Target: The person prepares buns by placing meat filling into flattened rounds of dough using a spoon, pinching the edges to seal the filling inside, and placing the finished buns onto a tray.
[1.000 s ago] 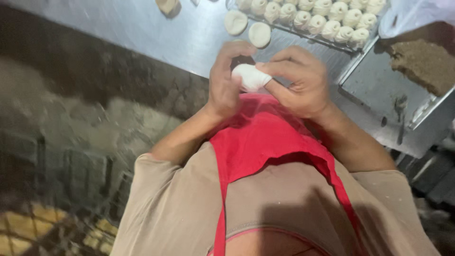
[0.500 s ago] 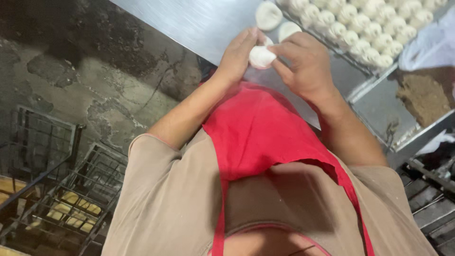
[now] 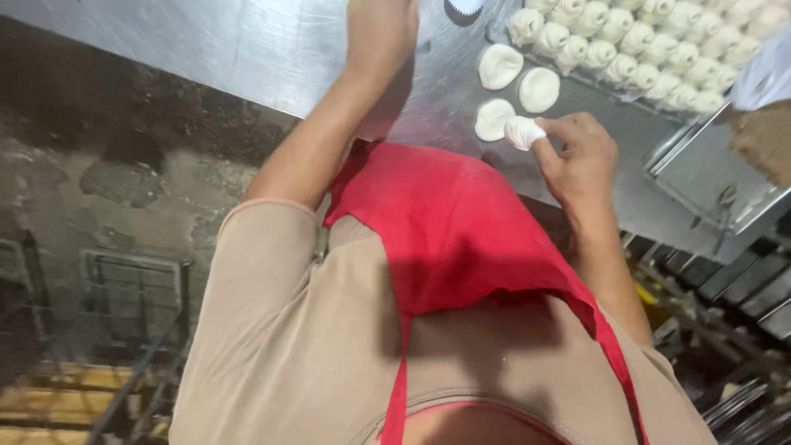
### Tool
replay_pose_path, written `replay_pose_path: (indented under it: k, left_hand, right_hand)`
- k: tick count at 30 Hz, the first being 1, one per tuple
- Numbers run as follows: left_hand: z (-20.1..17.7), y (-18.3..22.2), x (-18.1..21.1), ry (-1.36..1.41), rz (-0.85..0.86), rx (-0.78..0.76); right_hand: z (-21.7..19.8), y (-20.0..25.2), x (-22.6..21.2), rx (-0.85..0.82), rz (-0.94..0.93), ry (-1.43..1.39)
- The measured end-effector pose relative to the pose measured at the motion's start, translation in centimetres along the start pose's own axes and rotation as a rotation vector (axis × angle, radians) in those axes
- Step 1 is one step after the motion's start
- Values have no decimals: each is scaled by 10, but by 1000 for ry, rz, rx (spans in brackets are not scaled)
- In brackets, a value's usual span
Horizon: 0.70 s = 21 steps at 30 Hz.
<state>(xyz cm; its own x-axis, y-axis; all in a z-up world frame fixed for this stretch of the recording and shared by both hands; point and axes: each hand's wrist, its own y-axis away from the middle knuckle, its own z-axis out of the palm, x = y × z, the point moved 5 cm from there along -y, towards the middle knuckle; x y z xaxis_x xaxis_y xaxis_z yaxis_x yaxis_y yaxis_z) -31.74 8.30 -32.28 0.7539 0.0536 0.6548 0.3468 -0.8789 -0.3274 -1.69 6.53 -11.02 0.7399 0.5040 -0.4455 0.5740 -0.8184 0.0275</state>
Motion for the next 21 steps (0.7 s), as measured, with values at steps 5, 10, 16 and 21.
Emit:
replay_pose_path:
  k: [5,10,16,21]
  left_hand:
    - [-25,46,14,180,-234,-160]
    - [-13,48,18,191,-301,-221]
    - [-17,49,16,244,-322,-207]
    - [-16,50,17,270,-327,-204]
  right_hand:
    - [23,-17,-8,-29,-11,-20]
    - [58,-56,-29,-8,-156,-56]
    - [100,-94,-29,-8,-263,-41]
    - [140,-108,-13,-51,-274,14]
